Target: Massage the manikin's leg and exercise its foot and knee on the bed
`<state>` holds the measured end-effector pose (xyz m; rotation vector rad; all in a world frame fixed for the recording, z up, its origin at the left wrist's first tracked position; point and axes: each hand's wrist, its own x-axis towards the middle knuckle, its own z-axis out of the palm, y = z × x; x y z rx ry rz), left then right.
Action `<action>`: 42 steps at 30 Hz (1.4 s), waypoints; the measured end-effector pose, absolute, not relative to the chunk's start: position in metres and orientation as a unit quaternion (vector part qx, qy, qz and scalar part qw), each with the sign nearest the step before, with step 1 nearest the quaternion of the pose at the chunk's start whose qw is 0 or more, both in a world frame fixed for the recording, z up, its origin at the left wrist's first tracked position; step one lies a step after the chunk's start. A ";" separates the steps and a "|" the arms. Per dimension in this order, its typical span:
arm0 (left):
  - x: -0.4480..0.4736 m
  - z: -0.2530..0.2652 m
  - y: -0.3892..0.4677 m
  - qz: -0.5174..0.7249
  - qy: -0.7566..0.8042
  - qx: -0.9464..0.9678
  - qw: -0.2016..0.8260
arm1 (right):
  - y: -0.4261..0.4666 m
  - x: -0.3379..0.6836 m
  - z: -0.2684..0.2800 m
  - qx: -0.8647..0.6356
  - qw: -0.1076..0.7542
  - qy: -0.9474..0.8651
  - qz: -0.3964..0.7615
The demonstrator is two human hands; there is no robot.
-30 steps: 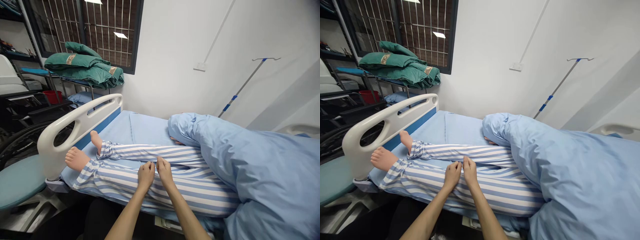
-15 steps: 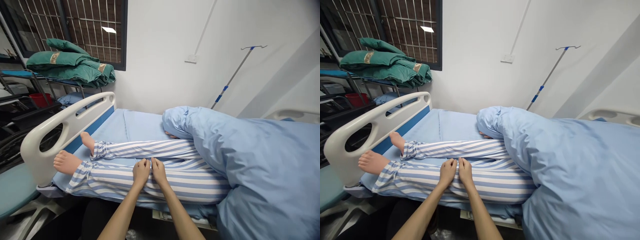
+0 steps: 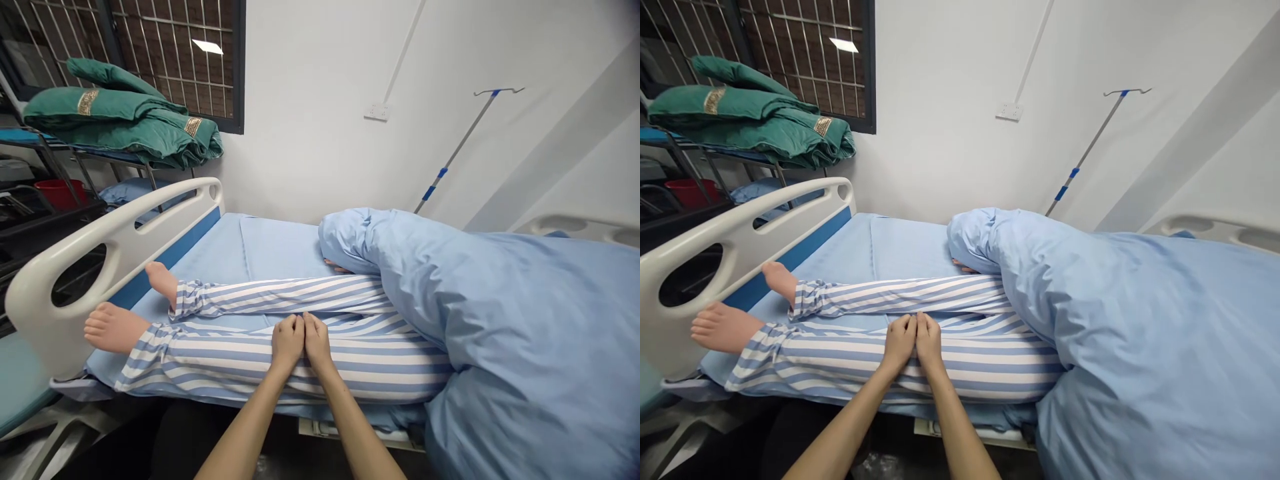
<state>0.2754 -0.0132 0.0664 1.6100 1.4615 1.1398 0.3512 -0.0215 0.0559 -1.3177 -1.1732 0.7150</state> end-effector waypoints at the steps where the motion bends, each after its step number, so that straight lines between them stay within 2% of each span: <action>1: 0.275 0.064 -0.015 0.420 0.571 0.632 0.315 | -0.022 0.351 0.056 -0.565 0.581 -0.500 0.306; 8: 0.273 0.065 -0.017 0.360 0.601 0.665 0.259 | -0.022 0.353 0.059 -0.572 0.556 -0.514 0.315; 13: 0.274 0.065 -0.019 0.318 0.619 0.677 0.241 | -0.031 0.369 0.086 -0.584 0.495 -0.572 0.294; 16: 0.276 0.065 -0.020 0.312 0.625 0.676 0.233 | -0.039 0.381 0.098 -0.592 0.496 -0.576 0.267; 24: 0.276 0.063 -0.017 0.322 0.612 0.680 0.243 | -0.049 0.391 0.059 -0.617 0.486 -0.595 0.174; 28: 0.277 0.063 -0.017 0.326 0.603 0.685 0.246 | -0.050 0.390 0.057 -0.630 0.484 -0.588 0.152; 33: 0.281 0.069 -0.015 0.347 0.592 0.671 0.282 | -0.050 0.390 0.060 -0.628 0.491 -0.583 0.156; 39: 0.302 0.097 -0.014 0.466 0.497 0.617 0.394 | -0.050 0.392 0.060 -0.609 0.528 -0.565 0.179; 42: 0.314 0.094 -0.019 0.479 0.479 0.587 0.444 | -0.050 0.394 0.061 -0.597 0.549 -0.547 0.207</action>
